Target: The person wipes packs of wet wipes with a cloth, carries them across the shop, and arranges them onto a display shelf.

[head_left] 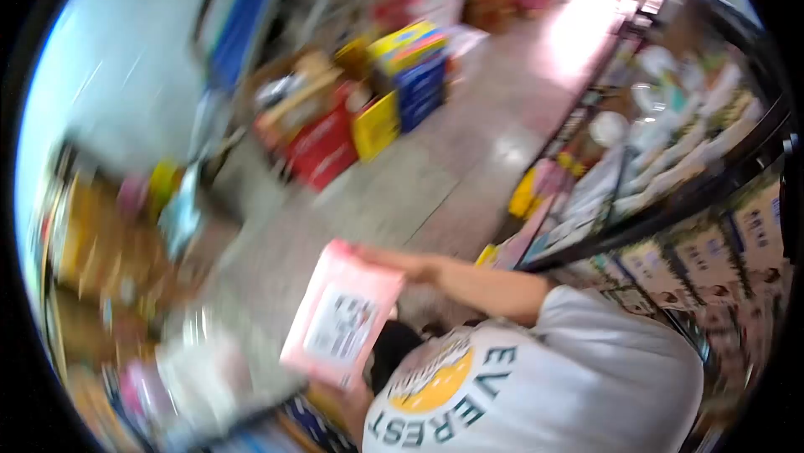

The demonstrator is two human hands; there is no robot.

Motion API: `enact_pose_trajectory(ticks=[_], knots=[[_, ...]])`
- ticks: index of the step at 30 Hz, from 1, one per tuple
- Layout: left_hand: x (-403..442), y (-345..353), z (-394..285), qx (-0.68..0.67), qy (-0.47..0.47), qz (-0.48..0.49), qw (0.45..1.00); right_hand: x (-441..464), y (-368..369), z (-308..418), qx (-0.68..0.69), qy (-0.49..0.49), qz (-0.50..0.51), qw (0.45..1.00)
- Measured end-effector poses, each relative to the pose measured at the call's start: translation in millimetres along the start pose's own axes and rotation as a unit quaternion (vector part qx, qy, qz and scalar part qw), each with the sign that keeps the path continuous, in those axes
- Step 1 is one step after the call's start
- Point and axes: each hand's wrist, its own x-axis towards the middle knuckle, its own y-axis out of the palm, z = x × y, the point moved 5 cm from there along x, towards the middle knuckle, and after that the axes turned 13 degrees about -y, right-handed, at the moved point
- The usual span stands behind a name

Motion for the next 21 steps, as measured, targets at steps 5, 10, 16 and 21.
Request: enact_pose_trajectory(ticks=[5, 10, 16, 21], knots=[[132.5, 59.9, -24.3, 0.049, 0.162, 0.172, 0.970, 49.0, -78.9, 76.4, -0.086, 0.012, -0.176, 0.981], [230.5, 147.6, -35.8, -0.068, -0.085, 0.315, 0.943, 55.3, -172.0, 106.0, -0.013, -0.136, -0.335, 0.932], [313.2, 267.5, -19.5, -0.101, -0.222, 0.438, 0.865, 31.4, -279.4, 121.2, 0.023, -0.295, -0.385, 0.875], [368.2, 360.2, -23.8, -0.019, -0.285, 0.452, 0.845, 15.5, -351.9, 131.1, 0.048, -0.333, -0.455, 0.825]])
